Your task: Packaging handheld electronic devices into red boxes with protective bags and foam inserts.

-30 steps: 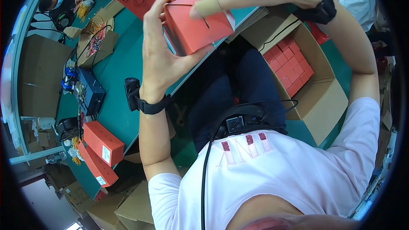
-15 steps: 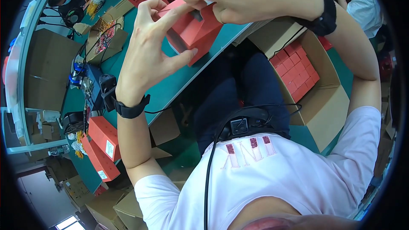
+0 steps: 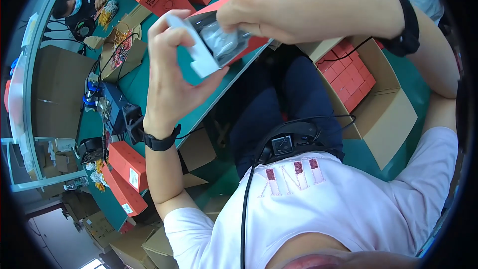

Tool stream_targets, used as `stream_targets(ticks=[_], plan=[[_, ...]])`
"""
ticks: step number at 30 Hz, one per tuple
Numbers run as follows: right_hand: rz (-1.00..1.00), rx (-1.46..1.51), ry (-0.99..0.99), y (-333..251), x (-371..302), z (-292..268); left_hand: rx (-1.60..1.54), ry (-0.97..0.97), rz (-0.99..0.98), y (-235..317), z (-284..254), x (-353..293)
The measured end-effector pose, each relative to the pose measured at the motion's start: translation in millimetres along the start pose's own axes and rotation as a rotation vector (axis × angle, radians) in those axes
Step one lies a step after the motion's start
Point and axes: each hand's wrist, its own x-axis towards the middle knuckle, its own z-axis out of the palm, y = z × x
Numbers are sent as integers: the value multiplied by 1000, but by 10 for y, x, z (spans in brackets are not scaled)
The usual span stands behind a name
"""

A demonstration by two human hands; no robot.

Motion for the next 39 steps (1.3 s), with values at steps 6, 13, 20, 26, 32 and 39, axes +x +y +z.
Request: stream_targets(ticks=[6,13,20,26,32,39], plan=[[180,266,461,59,125,930,-36,45,-59,182,-160,-20],[236,989,572,164,564,1487,68,-161,-227,76,-145,-97],[436,534,753,119,784,1764,-90,-77,-307,-166,100,-71],[519,566,790,200,950,2309,-19,-158,-276,-352,414,-100],[509,733,807,555,605,2359,-73,-255,-471,-460,321,-180],[586,923,439,209,1030,2348,-112,-221,-461,-441,332,-191]])
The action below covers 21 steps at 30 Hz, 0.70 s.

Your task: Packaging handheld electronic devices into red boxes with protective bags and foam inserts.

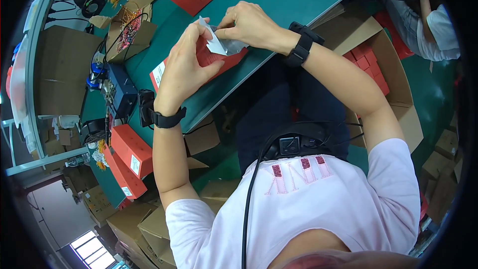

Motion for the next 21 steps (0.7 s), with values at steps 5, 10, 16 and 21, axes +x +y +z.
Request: stream_targets(ticks=[5,10,16,21], plan=[[-181,-116,259,20,0,255,-27,-6,-34,20,24,2],[-392,-273,360,258,25,-1,70,37,24,-141,-90,-38],[-156,-196,194,689,-30,-808,139,10,13,-166,-83,-45],[-258,-464,-18,59,-40,-1004,210,151,63,-84,44,13]])
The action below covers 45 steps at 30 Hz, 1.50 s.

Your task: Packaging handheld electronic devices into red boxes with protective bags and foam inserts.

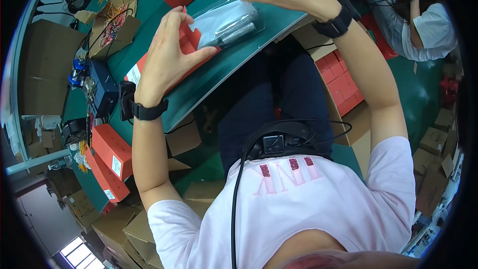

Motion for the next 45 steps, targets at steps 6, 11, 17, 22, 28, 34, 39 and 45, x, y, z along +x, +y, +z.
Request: stream_targets(ticks=[6,11,17,22,28,34,39,45], plan=[[93,-94,-83,190,119,382,-122,-119,-85,-123,13,57],[-68,101,376,96,19,315,-260,-13,-57,-259,74,-57],[-169,367,630,-788,172,-106,-244,-47,-170,-160,102,-27],[144,378,1059,-420,367,-120,-236,-67,-232,-108,96,-33],[214,517,1089,-766,-240,-422,-1235,412,-250,421,-59,-150],[-437,681,1131,-840,-546,-428,-1522,309,-510,809,-26,-448],[226,196,548,-1228,-1218,-770,-1398,454,-392,868,18,-708],[36,463,416,-1374,-1197,-575,-1287,465,-395,998,54,-765]])
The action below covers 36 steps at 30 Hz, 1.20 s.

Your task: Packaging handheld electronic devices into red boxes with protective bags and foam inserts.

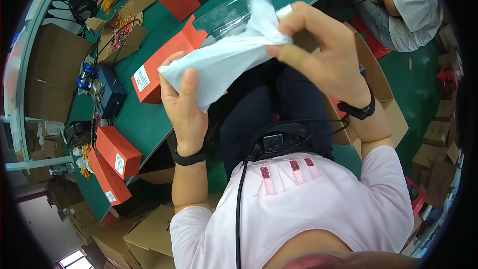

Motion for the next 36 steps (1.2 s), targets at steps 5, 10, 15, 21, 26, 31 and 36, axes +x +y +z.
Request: stream_targets(ticks=[5,10,15,21,26,31,36], plan=[[92,290,32,-16,-94,31,-176,39,-57,-75,-161,30],[249,283,-4,52,56,-118,-122,48,52,-52,-196,4],[49,348,-216,3,161,-28,-80,47,40,-49,-216,21],[224,354,-277,330,139,-1,-42,-21,50,-44,-183,37],[406,489,-269,389,175,21,-26,-57,72,16,-165,72],[383,398,-534,394,179,77,-49,-14,175,-33,-79,175],[292,369,-268,214,97,225,133,337,233,35,-193,338]])
